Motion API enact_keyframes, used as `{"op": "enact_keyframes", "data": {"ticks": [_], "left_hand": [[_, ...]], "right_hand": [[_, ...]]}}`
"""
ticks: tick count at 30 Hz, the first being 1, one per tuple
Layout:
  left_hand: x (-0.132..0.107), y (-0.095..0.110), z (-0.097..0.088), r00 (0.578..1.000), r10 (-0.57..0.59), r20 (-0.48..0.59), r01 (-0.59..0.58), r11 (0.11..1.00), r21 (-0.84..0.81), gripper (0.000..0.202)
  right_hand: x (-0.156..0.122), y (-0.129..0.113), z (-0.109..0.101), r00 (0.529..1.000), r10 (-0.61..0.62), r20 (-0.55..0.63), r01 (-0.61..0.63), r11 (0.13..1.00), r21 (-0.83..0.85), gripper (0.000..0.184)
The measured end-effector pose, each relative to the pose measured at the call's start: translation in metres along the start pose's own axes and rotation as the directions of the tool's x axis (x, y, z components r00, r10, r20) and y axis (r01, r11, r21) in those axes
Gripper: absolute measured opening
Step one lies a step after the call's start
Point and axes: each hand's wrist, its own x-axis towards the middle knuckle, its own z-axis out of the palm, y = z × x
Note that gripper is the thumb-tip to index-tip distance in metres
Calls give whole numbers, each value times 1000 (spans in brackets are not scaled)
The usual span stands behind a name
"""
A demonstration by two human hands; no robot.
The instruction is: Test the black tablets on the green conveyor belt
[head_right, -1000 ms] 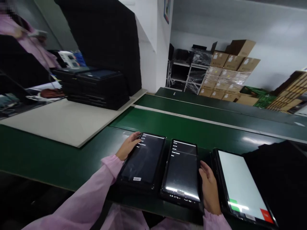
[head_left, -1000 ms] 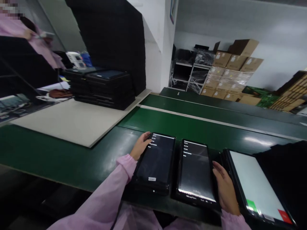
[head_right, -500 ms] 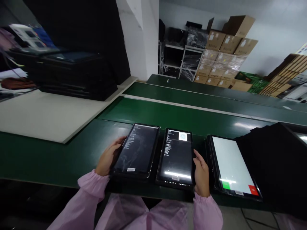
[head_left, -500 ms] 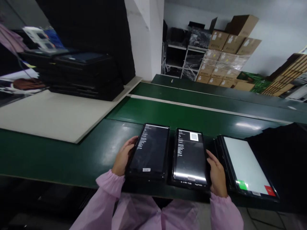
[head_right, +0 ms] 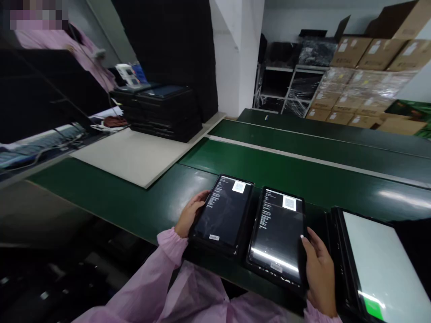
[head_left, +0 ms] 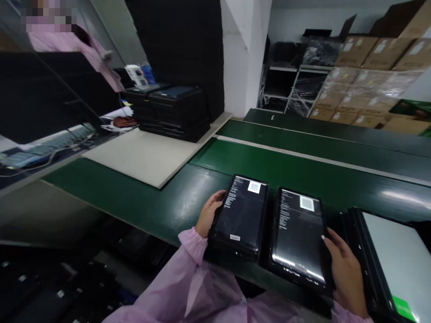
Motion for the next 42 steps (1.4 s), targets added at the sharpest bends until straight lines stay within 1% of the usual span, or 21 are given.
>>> {"op": "enact_keyframes", "data": {"ticks": [4, 6, 9, 12, 14, 15, 16, 18, 20, 22, 23, 25, 27, 29, 33, 35, 38, 42], "left_hand": [[2, -3, -1, 1000, 16, 2, -17, 1000, 25, 51], [1, -3, -2, 1000, 26, 14, -27, 997, 79, 52], [1, -1, -3, 998, 13, 64, -24, 982, 185, 60], [7, 4, -5, 996, 2, 91, -28, 957, 287, 64], [15, 10, -5, 994, 72, 79, -96, 921, 377, 61], [19, 13, -3, 988, 129, 86, -153, 889, 431, 58], [24, 16, 0, 975, 191, 112, -222, 842, 491, 56], [33, 24, 8, 928, 296, 228, -373, 707, 601, 53], [41, 31, 17, 864, 337, 374, -503, 552, 665, 47], [47, 35, 25, 806, 339, 485, -591, 427, 684, 39], [49, 35, 28, 783, 337, 522, -621, 383, 684, 36], [54, 34, 31, 750, 336, 570, -660, 318, 681, 34], [57, 33, 31, 734, 328, 595, -677, 285, 678, 33], [58, 33, 31, 733, 321, 599, -678, 282, 679, 32], [50, 40, 27, 747, 364, 557, -662, 327, 675, 33], [44, 43, 24, 766, 376, 521, -639, 362, 679, 33], [35, 41, 17, 797, 365, 480, -601, 415, 683, 33], [29, 35, 9, 820, 367, 439, -570, 470, 674, 34]], "right_hand": [[0, -1, 0, 999, 33, -9, -34, 999, -16, 67], [2, 2, 0, 1000, 25, -3, -26, 999, -29, 65], [6, 7, -2, 1000, -4, 6, 4, 999, -38, 67], [11, 9, -7, 997, -62, 40, 63, 997, -45, 69], [15, 5, -9, 983, -175, 47, 179, 979, -98, 69], [17, 2, -10, 964, -261, 49, 265, 954, -141, 68], [19, -1, -9, 933, -354, 59, 358, 913, -193, 67], [24, -10, -6, 844, -523, 117, 532, 795, -292, 60], [29, -18, 0, 744, -635, 207, 662, 660, -356, 53], [35, -25, 7, 660, -695, 285, 743, 549, -383, 49], [38, -28, 10, 630, -710, 314, 768, 512, -384, 48], [43, -31, 16, 598, -716, 359, 794, 469, -387, 47], [48, -32, 21, 587, -711, 387, 803, 454, -385, 46], [51, -33, 26, 575, -710, 406, 815, 450, -366, 45], [54, -34, 35, 547, -714, 436, 836, 445, -320, 43], [54, -36, 39, 535, -715, 450, 844, 436, -311, 43], [53, -39, 46, 507, -724, 468, 861, 409, -301, 43], [55, -43, 53, 484, -738, 471, 872, 367, -322, 40]]}}
